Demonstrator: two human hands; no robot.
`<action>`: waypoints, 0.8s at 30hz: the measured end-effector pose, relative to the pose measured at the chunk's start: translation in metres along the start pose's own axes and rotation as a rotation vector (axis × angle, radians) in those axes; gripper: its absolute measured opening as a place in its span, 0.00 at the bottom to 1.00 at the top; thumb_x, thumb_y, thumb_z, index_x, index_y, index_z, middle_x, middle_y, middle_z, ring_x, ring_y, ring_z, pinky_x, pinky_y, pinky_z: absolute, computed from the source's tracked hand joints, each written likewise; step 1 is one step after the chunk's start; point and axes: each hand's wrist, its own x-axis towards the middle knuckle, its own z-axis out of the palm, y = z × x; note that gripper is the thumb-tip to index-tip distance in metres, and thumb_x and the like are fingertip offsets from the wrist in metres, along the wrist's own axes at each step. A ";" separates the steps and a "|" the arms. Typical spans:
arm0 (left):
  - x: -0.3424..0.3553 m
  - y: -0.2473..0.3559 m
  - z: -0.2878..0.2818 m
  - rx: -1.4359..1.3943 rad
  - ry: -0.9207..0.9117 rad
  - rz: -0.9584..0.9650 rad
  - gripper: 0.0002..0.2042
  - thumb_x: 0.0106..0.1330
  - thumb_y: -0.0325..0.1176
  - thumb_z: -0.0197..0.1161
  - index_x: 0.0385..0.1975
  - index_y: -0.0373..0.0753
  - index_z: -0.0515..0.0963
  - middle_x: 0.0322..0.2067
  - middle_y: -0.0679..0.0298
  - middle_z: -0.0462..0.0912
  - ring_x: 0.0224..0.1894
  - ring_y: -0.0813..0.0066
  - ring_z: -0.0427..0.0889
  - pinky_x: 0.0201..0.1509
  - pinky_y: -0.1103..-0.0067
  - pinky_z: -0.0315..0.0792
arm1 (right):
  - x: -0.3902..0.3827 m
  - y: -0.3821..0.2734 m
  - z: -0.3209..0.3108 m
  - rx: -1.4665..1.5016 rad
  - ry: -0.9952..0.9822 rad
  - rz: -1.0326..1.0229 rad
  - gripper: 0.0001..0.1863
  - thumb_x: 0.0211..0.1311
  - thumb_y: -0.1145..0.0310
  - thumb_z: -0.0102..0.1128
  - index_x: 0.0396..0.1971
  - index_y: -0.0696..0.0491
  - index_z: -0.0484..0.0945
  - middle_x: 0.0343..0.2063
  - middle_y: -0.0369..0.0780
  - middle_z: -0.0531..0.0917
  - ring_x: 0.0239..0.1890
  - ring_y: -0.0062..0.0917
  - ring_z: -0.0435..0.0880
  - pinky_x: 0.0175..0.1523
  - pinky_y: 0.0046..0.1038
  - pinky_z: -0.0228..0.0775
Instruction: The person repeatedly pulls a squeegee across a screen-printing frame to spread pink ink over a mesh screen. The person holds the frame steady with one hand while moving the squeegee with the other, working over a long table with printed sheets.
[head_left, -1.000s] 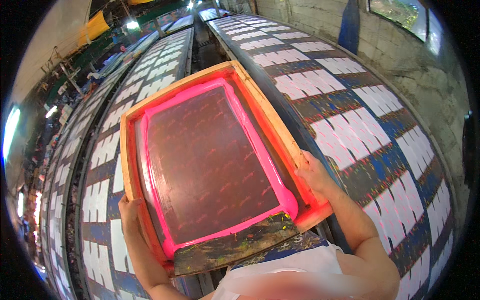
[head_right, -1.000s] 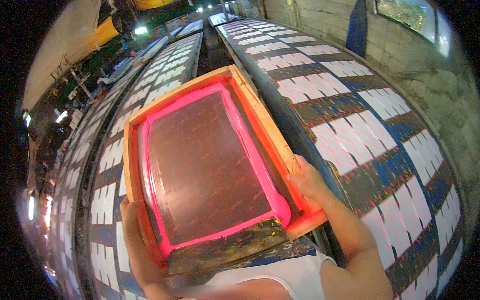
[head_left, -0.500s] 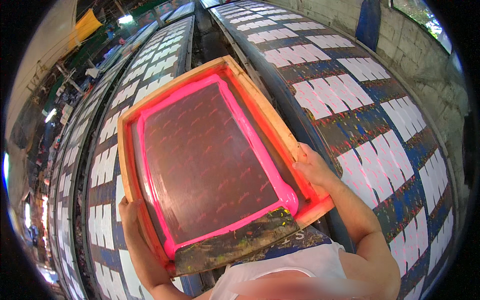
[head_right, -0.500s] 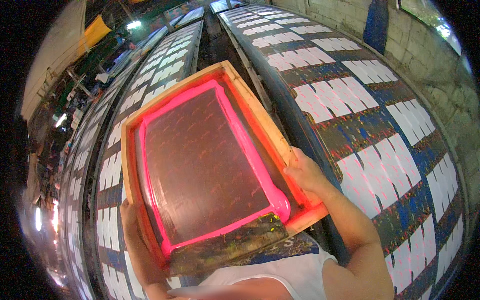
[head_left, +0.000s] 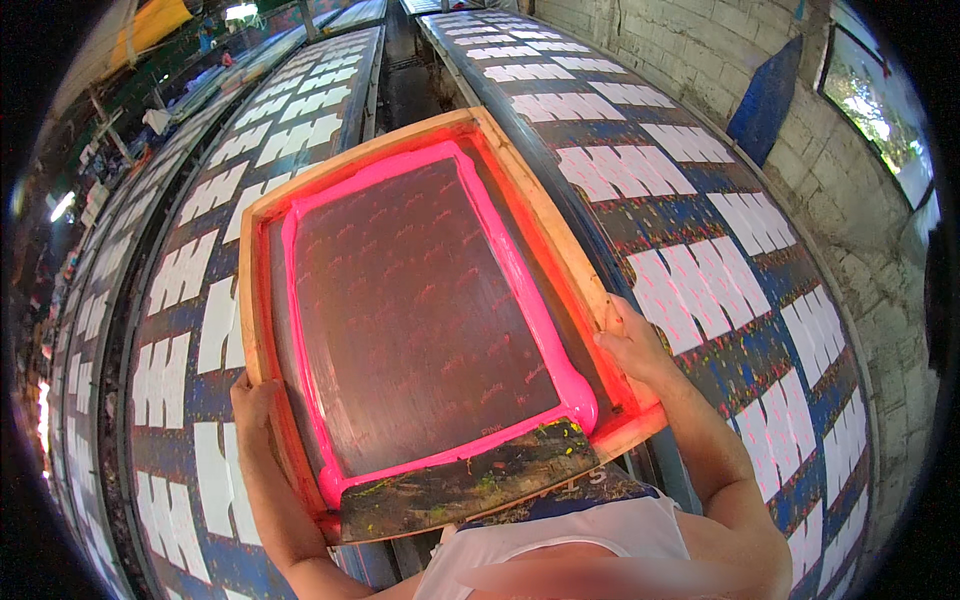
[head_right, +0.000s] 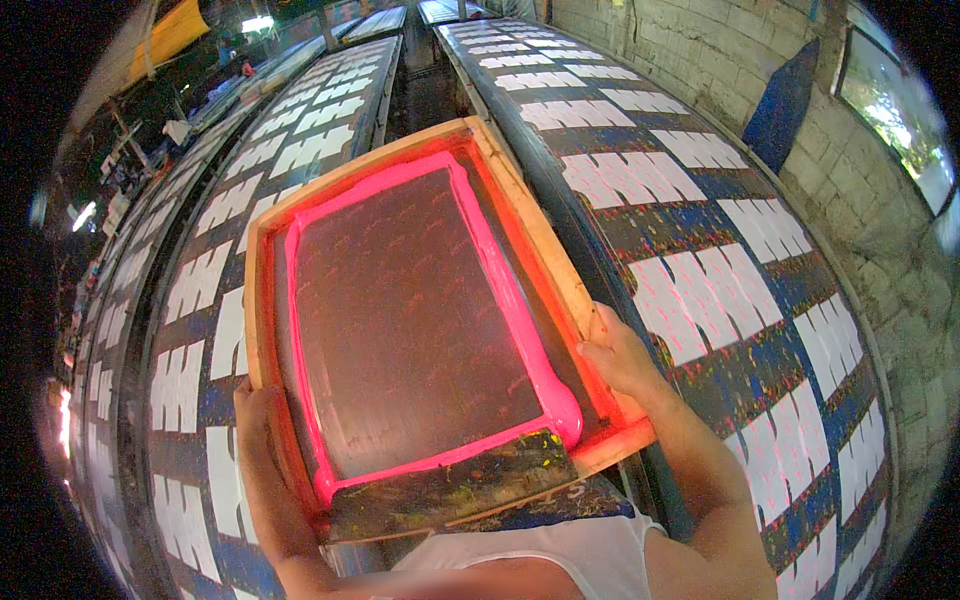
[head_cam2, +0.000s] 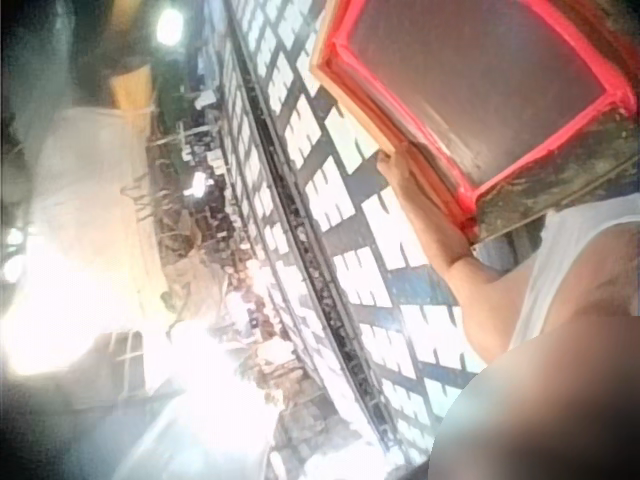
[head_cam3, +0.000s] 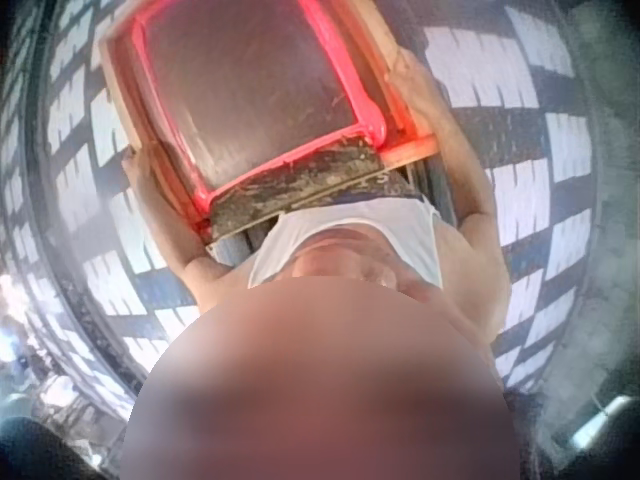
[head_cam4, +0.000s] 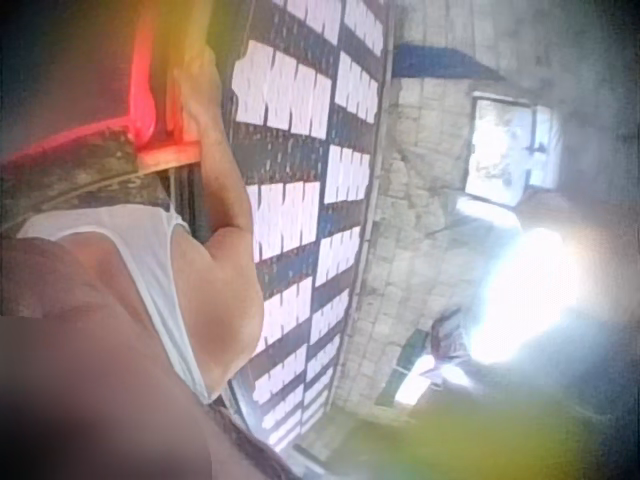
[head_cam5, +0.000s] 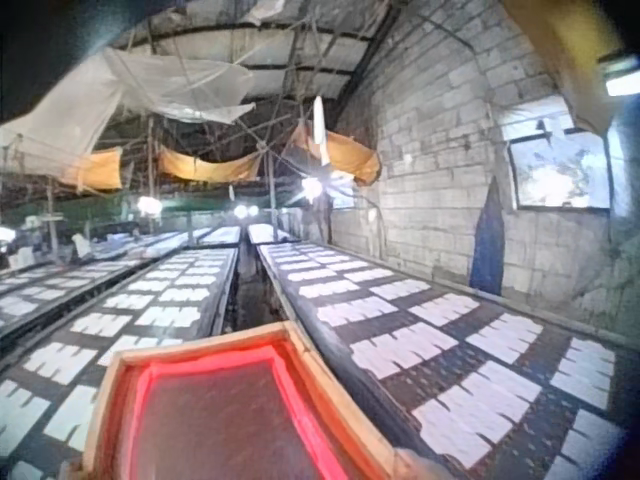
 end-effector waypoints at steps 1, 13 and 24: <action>0.016 0.000 0.005 0.020 -0.010 0.004 0.18 0.61 0.21 0.72 0.52 0.31 0.88 0.42 0.62 0.92 0.39 0.73 0.89 0.48 0.74 0.81 | 0.011 -0.001 0.004 -0.002 0.019 -0.043 0.43 0.70 0.61 0.73 0.81 0.56 0.66 0.70 0.58 0.81 0.73 0.52 0.81 0.76 0.44 0.72; 0.143 0.021 0.035 0.041 0.095 -0.041 0.18 0.60 0.21 0.73 0.52 0.29 0.88 0.42 0.60 0.92 0.40 0.70 0.89 0.47 0.73 0.82 | 0.198 0.001 0.044 0.067 -0.098 0.001 0.45 0.69 0.62 0.73 0.82 0.58 0.64 0.72 0.58 0.80 0.76 0.49 0.79 0.78 0.41 0.69; 0.289 0.092 0.090 0.182 0.235 -0.035 0.21 0.62 0.24 0.71 0.57 0.28 0.86 0.43 0.57 0.92 0.41 0.66 0.90 0.48 0.70 0.84 | 0.450 0.029 0.104 0.099 -0.144 -0.092 0.47 0.68 0.55 0.73 0.81 0.60 0.64 0.69 0.62 0.81 0.73 0.52 0.81 0.75 0.44 0.73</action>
